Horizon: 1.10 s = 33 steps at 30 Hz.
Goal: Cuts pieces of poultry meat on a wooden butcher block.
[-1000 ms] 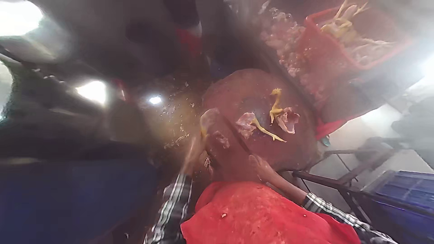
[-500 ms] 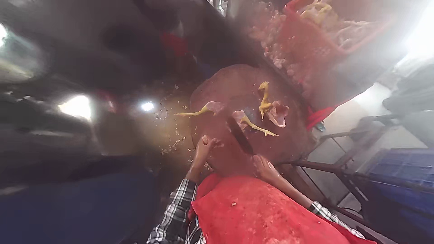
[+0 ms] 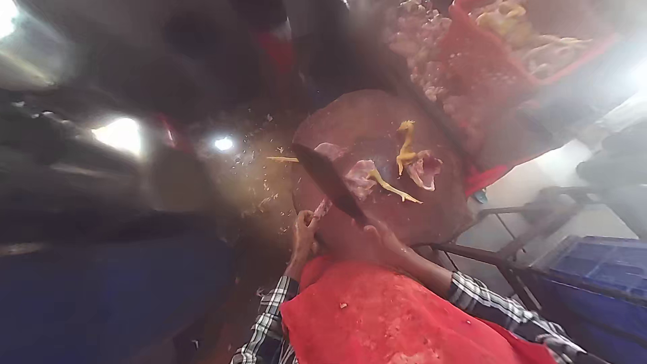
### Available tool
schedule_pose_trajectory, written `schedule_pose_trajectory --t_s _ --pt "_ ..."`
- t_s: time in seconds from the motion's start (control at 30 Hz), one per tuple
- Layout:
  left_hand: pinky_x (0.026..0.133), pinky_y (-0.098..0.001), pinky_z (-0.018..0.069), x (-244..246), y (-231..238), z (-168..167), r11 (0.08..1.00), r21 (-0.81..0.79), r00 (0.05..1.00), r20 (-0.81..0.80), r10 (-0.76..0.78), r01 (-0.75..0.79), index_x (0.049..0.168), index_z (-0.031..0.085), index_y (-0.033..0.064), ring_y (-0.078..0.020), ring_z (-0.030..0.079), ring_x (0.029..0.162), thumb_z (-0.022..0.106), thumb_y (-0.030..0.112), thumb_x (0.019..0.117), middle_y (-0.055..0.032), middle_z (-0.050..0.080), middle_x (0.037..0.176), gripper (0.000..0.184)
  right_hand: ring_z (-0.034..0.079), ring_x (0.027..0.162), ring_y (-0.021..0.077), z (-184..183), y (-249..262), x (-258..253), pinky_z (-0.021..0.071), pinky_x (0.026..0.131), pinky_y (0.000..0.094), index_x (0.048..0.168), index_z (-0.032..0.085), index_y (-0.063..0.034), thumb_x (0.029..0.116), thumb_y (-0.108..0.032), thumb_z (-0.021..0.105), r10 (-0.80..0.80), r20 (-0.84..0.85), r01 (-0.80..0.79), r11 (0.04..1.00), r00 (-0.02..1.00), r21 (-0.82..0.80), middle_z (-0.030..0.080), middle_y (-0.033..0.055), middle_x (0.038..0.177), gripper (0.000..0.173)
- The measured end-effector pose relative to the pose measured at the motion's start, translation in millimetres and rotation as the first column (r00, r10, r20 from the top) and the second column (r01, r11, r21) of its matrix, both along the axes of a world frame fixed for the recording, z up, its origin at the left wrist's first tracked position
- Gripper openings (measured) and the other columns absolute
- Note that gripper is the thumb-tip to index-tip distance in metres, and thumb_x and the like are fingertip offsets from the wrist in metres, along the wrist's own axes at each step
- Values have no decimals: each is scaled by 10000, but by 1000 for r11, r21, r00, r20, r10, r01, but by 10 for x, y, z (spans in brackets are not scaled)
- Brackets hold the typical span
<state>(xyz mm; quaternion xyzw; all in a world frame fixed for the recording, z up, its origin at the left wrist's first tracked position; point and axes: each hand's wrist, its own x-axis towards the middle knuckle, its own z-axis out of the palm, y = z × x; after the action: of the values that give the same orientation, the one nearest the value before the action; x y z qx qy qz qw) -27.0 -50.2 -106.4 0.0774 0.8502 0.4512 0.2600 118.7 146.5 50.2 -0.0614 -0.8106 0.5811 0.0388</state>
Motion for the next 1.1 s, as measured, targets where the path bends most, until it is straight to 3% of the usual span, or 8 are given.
schedule_pose_trajectory --t_s 0.1,0.2,0.4,0.6,0.8,0.93,1.03,1.1 --pt "778 -432 602 -1 -8 2 999 -40 1000 -7 -1 1 1164 675 106 -178 697 841 676 262 960 -65 713 976 258 680 883 201 -549 51 -32 586 794 432 1288 587 -77 1081 -591 254 31 281 -103 965 959 242 678 104 995 647" --pt "769 -448 589 12 -6 6 997 -76 1000 -10 4 -4 1161 683 120 -186 686 826 657 256 955 -62 708 955 248 669 892 313 -895 150 -91 545 814 562 1243 582 -86 1078 -595 273 4 617 -155 969 787 192 655 161 955 618" --pt "805 -446 586 43 -39 -16 999 -36 1000 -23 9 -10 1141 691 132 -178 687 873 706 290 944 -53 709 980 252 610 829 128 -432 21 -220 556 778 361 1276 600 -88 1026 -709 233 13 289 -34 997 957 71 611 41 924 763" --pt "807 -452 589 -57 -59 -13 994 -86 997 -41 -70 66 1159 689 145 -180 690 871 689 307 948 -49 712 992 266 675 924 307 -937 137 -223 548 850 558 1263 595 -81 1082 -586 282 13 614 -141 977 789 160 670 166 994 621" --pt "878 -432 586 -18 -127 17 989 -95 974 -184 -132 116 1141 700 96 -198 688 949 716 285 937 -87 702 1071 279 595 758 96 -516 -268 -236 555 694 320 1242 606 -49 1012 -732 240 -4 204 9 1000 979 -23 619 34 902 808" --pt "927 -470 568 -131 -113 50 961 -200 966 -135 -221 192 1144 712 123 -198 692 990 682 359 944 -58 721 1048 311 656 859 221 -1021 -173 -211 557 805 475 1216 618 -96 1078 -591 271 51 580 -80 996 813 26 655 105 950 621" --pt "742 -379 593 -231 -27 108 974 54 973 57 -223 220 1119 689 105 -144 681 799 696 306 946 -32 712 935 266 647 815 238 -1015 -97 -129 555 776 493 1214 616 -100 1073 -605 267 -70 632 25 997 772 80 641 106 906 630" --pt "805 -367 617 -449 22 218 908 374 931 225 -286 189 1226 639 39 -171 707 912 683 200 974 -83 717 1075 302 661 853 223 -866 -167 -22 575 810 478 1290 600 -91 1072 -596 276 -217 559 156 976 800 155 662 98 941 639"
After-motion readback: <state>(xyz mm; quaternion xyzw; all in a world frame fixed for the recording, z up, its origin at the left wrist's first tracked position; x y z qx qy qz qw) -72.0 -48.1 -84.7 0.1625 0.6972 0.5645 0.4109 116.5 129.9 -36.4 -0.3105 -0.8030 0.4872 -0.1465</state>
